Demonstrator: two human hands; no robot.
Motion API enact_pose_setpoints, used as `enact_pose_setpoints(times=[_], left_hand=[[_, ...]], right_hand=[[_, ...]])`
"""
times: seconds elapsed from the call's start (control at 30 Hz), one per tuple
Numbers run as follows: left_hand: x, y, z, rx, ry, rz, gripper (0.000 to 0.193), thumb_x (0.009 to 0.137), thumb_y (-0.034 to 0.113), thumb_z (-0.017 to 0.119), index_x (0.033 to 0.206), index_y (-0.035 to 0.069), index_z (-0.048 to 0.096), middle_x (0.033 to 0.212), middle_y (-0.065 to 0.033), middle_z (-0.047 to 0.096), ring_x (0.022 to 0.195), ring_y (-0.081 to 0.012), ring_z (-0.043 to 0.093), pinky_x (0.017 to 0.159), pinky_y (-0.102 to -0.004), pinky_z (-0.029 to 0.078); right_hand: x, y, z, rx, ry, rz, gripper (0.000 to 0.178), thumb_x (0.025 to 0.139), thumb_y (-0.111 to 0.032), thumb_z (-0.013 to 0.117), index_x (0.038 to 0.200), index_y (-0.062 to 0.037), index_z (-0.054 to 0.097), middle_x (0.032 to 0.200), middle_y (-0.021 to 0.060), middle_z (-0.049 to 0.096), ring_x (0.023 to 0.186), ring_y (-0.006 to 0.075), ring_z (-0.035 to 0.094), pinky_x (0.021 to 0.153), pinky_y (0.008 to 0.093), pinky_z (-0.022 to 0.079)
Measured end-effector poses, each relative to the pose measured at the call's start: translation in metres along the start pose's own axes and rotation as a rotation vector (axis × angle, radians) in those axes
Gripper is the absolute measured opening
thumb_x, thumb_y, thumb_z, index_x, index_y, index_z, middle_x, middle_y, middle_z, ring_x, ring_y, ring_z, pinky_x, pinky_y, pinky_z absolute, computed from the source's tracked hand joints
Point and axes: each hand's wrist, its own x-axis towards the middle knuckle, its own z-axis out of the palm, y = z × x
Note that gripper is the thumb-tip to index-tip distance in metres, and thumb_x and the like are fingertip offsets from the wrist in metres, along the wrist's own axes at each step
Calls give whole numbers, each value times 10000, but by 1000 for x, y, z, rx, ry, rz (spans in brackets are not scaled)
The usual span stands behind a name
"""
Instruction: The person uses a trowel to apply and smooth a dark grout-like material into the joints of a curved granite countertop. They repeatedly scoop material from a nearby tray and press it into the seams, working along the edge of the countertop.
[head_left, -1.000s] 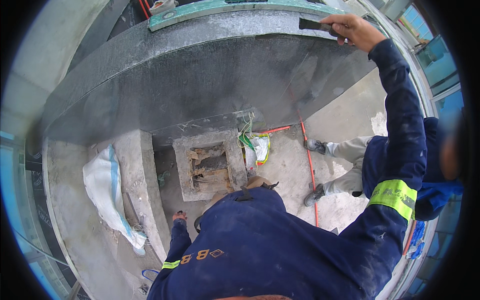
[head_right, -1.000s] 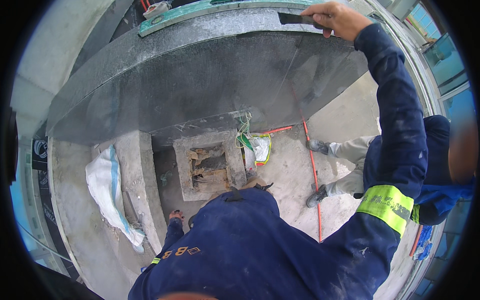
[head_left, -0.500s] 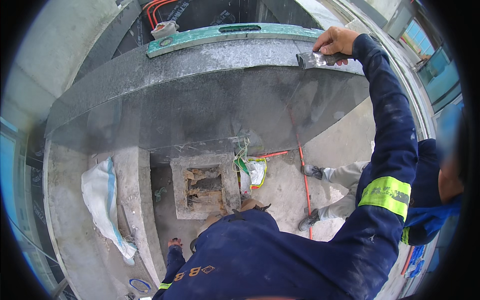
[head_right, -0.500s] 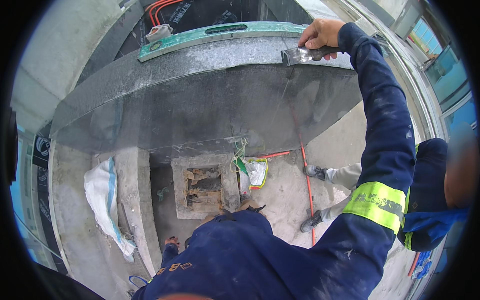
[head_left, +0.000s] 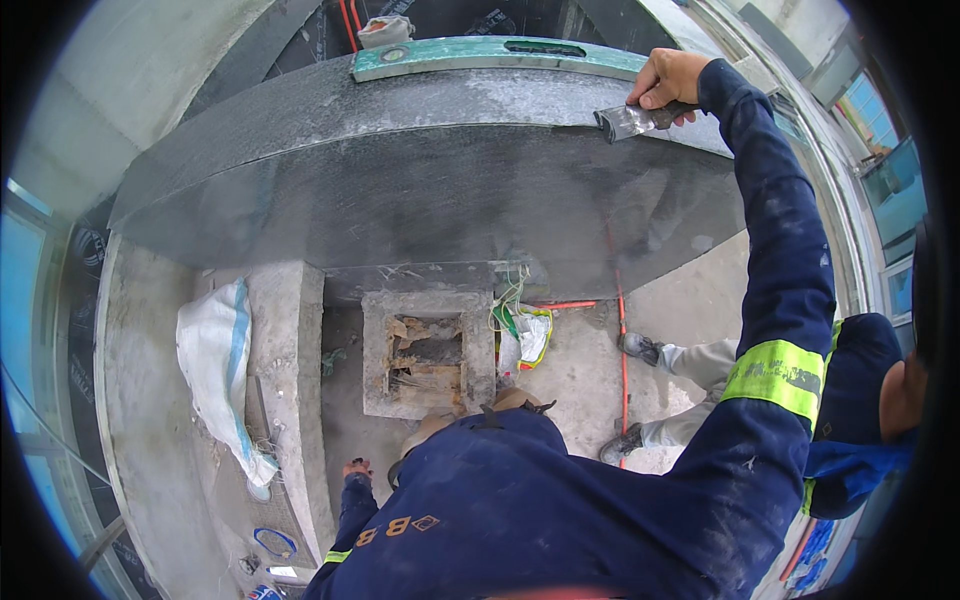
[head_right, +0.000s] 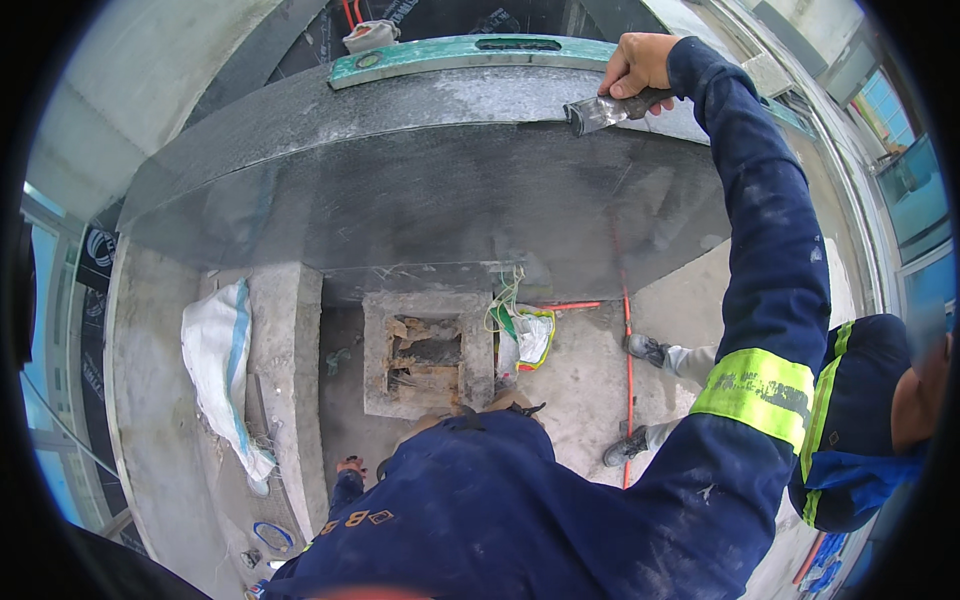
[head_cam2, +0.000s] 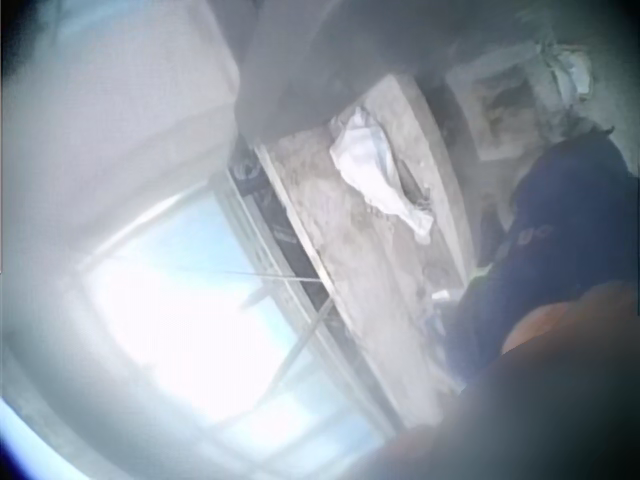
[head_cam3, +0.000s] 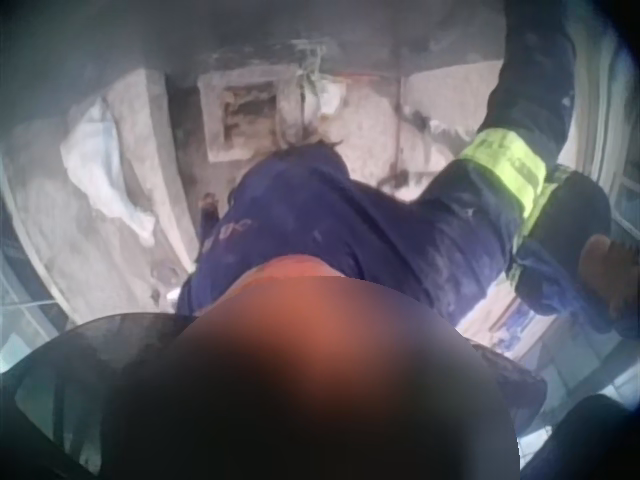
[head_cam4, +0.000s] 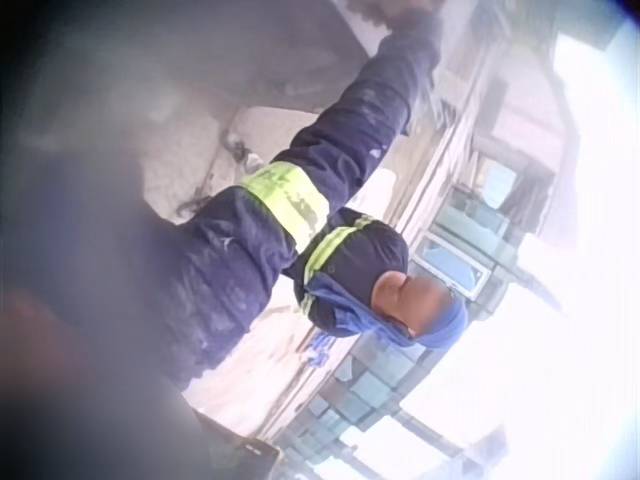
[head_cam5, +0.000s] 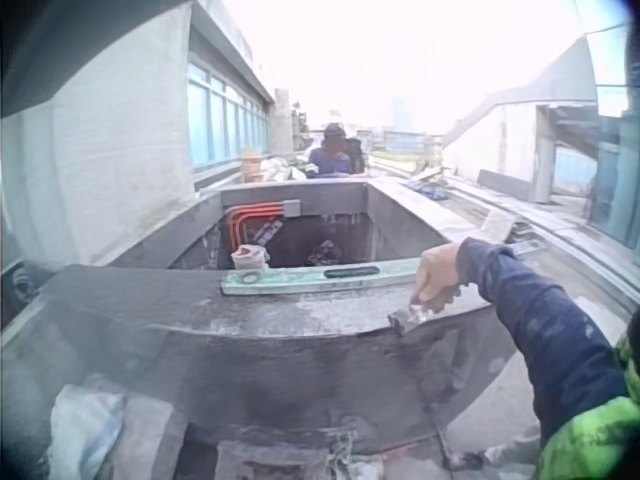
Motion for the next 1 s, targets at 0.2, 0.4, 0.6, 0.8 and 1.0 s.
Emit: enact_pose_setpoints(times=[0.2,0.4,0.6,0.8,1.0], left_hand=[[12,-9,-10,11,11,-15,288,749,-43,675,1003,7,549,894,-112,603,718,-260,601,516,-416,504],[12,9,-13,45,-52,15,293,749,-26,674,1018,-16,559,920,-137,619,681,-258,607,497,-379,509],[66,6,-34,331,-186,475,295,736,3,691,1008,-29,583,894,-153,632,642,-260,616,496,-377,523],[42,43,-56,150,-51,148,323,736,-11,682,1034,-25,559,848,-129,627,621,-247,608,493,-366,522],[29,58,-101,150,-28,189,313,754,-38,634,1052,-4,546,822,-118,628,605,-227,603,488,-356,512]], right_hand=[[16,-56,8,-35,33,-115,218,901,-121,618,1088,-50,703,741,125,680,457,155,620,369,268,491],[-8,-89,35,244,402,-372,301,912,-120,603,1206,-60,634,883,119,675,530,123,604,443,246,504],[-74,-91,165,1238,504,-262,392,911,-136,606,1264,11,520,1021,118,638,758,155,620,615,273,510],[-57,-132,261,1888,535,-396,443,932,-150,596,1312,-12,413,1132,187,609,858,227,626,703,324,510],[-36,-146,293,2048,608,-445,480,963,-182,554,1363,-11,353,1175,195,583,854,207,614,706,302,515]])
